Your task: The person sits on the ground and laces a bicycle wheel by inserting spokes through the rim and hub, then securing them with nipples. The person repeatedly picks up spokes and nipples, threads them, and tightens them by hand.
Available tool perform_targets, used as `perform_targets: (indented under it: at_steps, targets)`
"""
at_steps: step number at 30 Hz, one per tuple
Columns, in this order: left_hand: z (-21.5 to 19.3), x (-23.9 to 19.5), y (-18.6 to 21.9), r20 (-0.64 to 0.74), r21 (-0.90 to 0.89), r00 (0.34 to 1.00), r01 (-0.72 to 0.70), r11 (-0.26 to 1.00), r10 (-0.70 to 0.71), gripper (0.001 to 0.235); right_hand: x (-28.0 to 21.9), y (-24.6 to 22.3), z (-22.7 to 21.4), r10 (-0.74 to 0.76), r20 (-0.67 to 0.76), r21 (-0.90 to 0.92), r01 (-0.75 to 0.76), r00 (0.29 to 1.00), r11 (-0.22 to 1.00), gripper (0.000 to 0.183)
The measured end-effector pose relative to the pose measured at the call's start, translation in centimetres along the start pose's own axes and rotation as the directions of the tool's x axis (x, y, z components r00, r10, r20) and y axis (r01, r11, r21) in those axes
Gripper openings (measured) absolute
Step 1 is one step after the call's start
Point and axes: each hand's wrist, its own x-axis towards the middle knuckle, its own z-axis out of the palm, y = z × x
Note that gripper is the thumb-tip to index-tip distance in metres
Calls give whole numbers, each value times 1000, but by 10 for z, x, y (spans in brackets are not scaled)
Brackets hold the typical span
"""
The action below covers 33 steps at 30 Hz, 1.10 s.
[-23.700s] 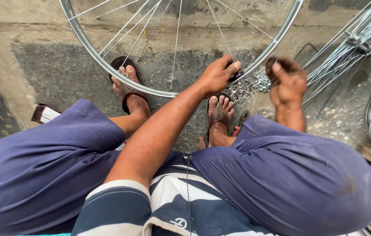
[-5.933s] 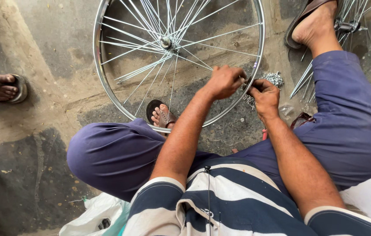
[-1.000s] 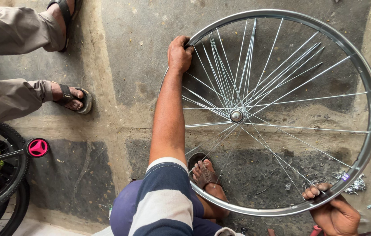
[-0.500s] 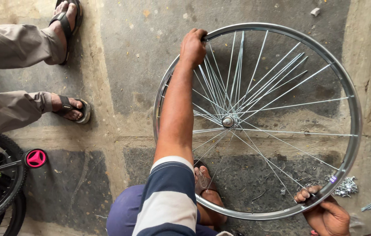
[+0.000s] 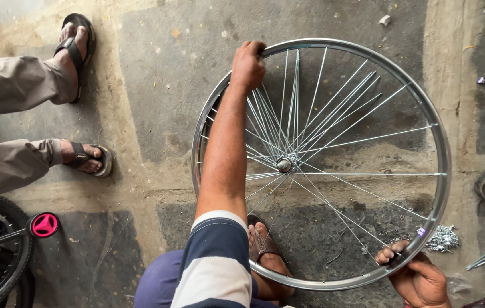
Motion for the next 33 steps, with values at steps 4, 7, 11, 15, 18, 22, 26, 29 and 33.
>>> perform_targets:
  at_steps: [4, 7, 11, 15, 18, 22, 26, 29, 33]
  targets:
    - [12, 14, 38, 76, 31, 994, -74, 997, 72, 21, 1, -2, 2, 14, 10, -27, -14, 1000, 1000, 32]
    - [16, 18, 52, 115, 97, 992, -62, 993, 51, 19, -1, 0, 5, 11, -3, -31, -11, 1000, 999, 31]
    - [5, 18, 60, 165, 106, 985, -56, 993, 38, 20, 1, -1, 12, 24, -22, -51, -25, 999, 998, 31]
    - [-11, 3, 99, 20, 126, 995, -94, 987, 93, 30, 0, 2, 25, -17, -17, -63, 16, 1000, 998, 32]
    - [-15, -37, 152, -196, -93, 950, -264, 960, 242, 33, 9, 6, 37, -25, -4, -20, 25, 1000, 999, 25]
    - [4, -144, 242, 194, -632, 941, -96, 769, 277, 25, 8, 10, 31, -6, -43, 5, 6, 999, 1000, 20]
    - [8, -245, 314, 499, -636, 681, -133, 760, 536, 22, 3, 5, 32, 4, 131, -120, 12, 991, 993, 33]
    - [4, -292, 320, 576, -304, 700, -296, 906, 422, 25, 5, 5, 48, -43, 134, -120, 59, 990, 991, 34]
    - [12, -322, 296, 705, -211, 626, -265, 941, 334, 26, -1, 1, 64, -13, 157, -188, 43, 987, 981, 32]
